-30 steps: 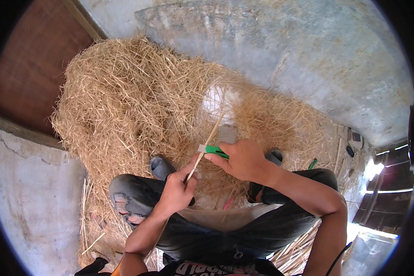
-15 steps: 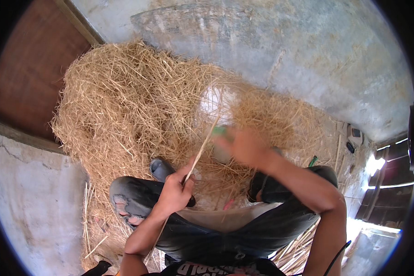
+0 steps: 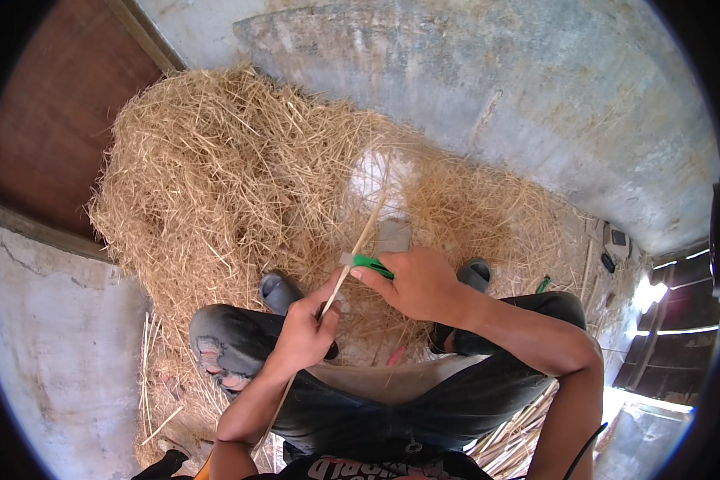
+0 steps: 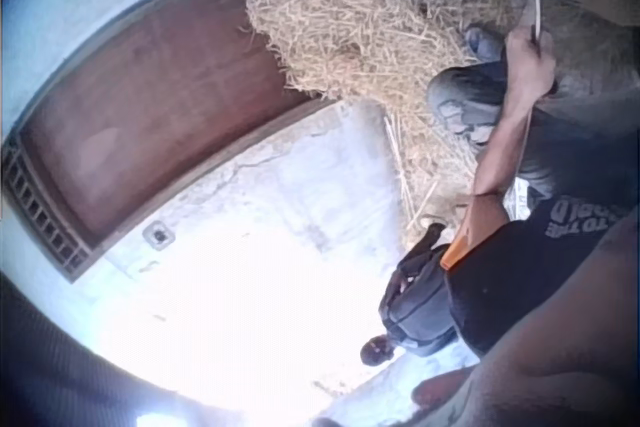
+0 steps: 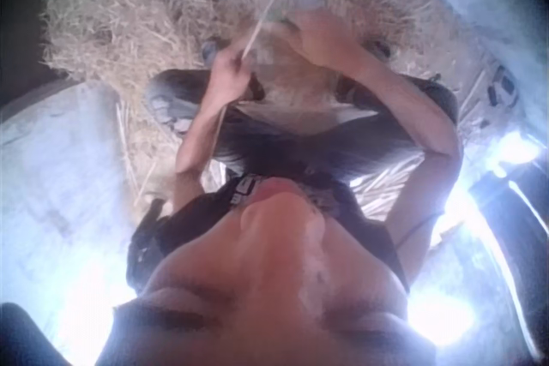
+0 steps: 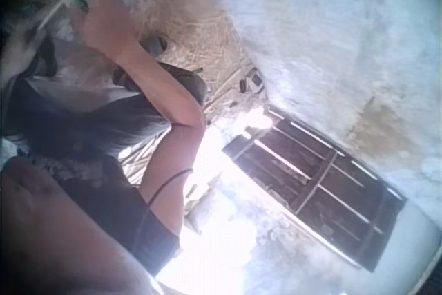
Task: The person shaves a thin wooden strip using a small green utility knife and then uses a saw to cut a larger wooden piece while sitting on a floor covered in straw.
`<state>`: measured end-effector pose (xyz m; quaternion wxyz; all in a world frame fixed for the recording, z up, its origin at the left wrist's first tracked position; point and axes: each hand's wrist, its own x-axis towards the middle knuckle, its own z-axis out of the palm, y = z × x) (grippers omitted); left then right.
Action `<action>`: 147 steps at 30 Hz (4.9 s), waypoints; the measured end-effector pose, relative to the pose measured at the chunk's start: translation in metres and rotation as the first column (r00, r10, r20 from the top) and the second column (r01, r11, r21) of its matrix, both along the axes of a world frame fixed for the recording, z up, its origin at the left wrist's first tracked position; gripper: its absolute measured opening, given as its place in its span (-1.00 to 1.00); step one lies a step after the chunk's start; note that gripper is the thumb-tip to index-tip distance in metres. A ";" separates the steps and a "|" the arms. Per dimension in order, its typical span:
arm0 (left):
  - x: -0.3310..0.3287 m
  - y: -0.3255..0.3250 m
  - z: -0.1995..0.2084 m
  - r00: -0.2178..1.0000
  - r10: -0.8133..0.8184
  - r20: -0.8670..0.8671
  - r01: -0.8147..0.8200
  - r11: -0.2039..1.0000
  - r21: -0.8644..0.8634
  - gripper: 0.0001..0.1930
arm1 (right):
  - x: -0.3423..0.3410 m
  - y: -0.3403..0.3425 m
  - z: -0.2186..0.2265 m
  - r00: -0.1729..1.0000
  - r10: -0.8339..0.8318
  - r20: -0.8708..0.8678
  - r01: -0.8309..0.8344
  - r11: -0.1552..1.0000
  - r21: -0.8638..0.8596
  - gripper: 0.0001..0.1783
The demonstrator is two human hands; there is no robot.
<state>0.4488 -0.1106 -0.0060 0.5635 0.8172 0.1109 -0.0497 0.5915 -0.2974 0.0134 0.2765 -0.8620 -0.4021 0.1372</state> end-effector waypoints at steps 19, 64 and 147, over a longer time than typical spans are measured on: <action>-0.029 0.005 -0.026 0.997 -0.001 0.071 0.007 0.996 -0.088 -0.44 | 0.156 -0.096 0.015 0.714 -0.688 0.130 0.679 0.725 0.113 -0.24; -0.014 0.016 0.017 0.952 -0.071 -0.298 -0.204 0.578 -0.790 -0.34 | 0.027 -0.017 0.017 0.978 -0.203 0.053 0.186 0.957 0.224 -0.45; -0.004 0.011 0.017 0.921 -0.068 -0.384 -0.278 0.574 -0.770 -0.35 | 0.010 -0.001 -0.003 0.997 0.063 0.053 -0.068 0.993 0.092 -0.48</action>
